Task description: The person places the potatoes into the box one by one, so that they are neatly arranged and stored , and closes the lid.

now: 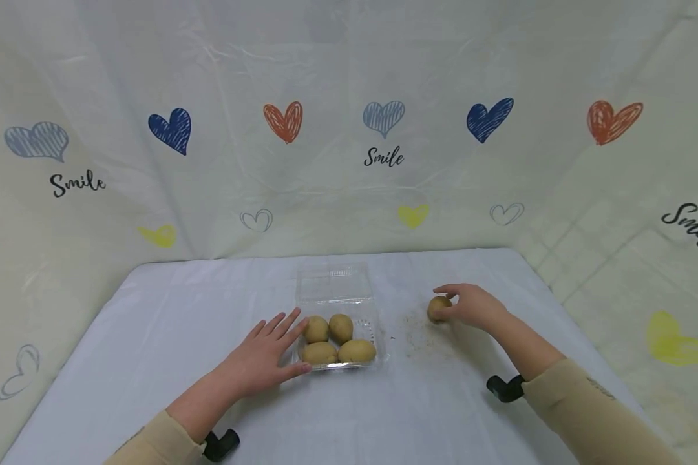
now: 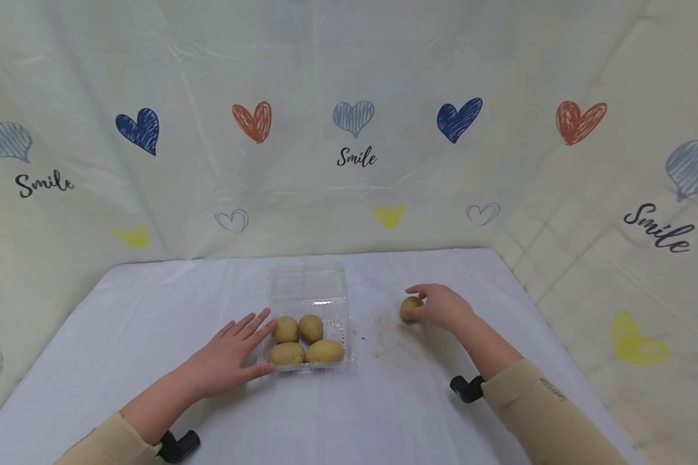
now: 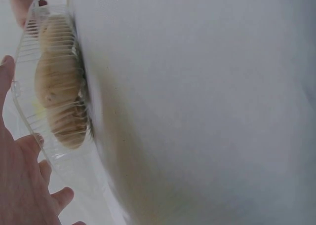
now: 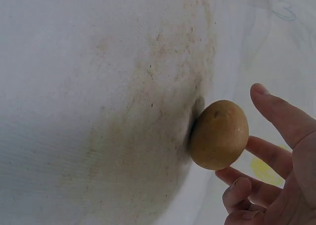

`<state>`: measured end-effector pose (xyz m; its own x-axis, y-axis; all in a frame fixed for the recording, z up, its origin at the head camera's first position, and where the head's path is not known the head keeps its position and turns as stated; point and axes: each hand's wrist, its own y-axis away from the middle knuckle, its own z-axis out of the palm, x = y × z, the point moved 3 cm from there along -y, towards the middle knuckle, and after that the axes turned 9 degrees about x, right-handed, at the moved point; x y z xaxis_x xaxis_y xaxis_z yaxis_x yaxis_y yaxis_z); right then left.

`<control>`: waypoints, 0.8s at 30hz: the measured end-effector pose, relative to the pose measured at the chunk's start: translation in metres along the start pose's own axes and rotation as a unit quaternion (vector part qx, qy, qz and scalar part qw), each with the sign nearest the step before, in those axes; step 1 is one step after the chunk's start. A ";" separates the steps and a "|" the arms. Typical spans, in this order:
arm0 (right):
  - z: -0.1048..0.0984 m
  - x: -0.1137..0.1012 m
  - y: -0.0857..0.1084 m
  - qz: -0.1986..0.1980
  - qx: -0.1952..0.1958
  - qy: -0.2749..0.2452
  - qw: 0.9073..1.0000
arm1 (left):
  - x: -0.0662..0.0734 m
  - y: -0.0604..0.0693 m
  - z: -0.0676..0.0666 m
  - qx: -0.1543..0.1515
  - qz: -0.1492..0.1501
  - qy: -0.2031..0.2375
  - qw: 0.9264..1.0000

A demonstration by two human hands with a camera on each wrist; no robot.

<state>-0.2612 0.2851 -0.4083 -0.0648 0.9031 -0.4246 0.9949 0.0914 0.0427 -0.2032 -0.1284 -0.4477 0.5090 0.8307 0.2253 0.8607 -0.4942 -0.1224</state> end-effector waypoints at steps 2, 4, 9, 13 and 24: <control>0.002 0.001 0.000 0.002 0.002 0.001 1.000 | 0.001 -0.001 -0.001 -0.001 0.001 0.002 1.000; 0.004 0.002 -0.001 0.005 0.000 0.003 1.000 | 0.002 -0.001 -0.001 -0.004 -0.001 0.000 1.000; 0.007 0.003 -0.001 0.018 -0.003 0.016 1.000 | 0.001 -0.001 0.000 -0.008 -0.005 -0.005 1.000; 0.008 0.003 -0.001 0.022 0.003 0.026 0.999 | -0.001 -0.001 0.002 -0.008 -0.006 -0.004 1.000; 0.009 0.003 -0.001 0.015 0.012 0.033 0.999 | 0.001 0.001 0.000 0.005 0.003 0.003 1.000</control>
<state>-0.2619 0.2844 -0.4176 -0.0399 0.9307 -0.3637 0.9979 0.0556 0.0327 -0.2024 -0.1279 -0.4478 0.5146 0.8259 0.2306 0.8574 -0.4967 -0.1345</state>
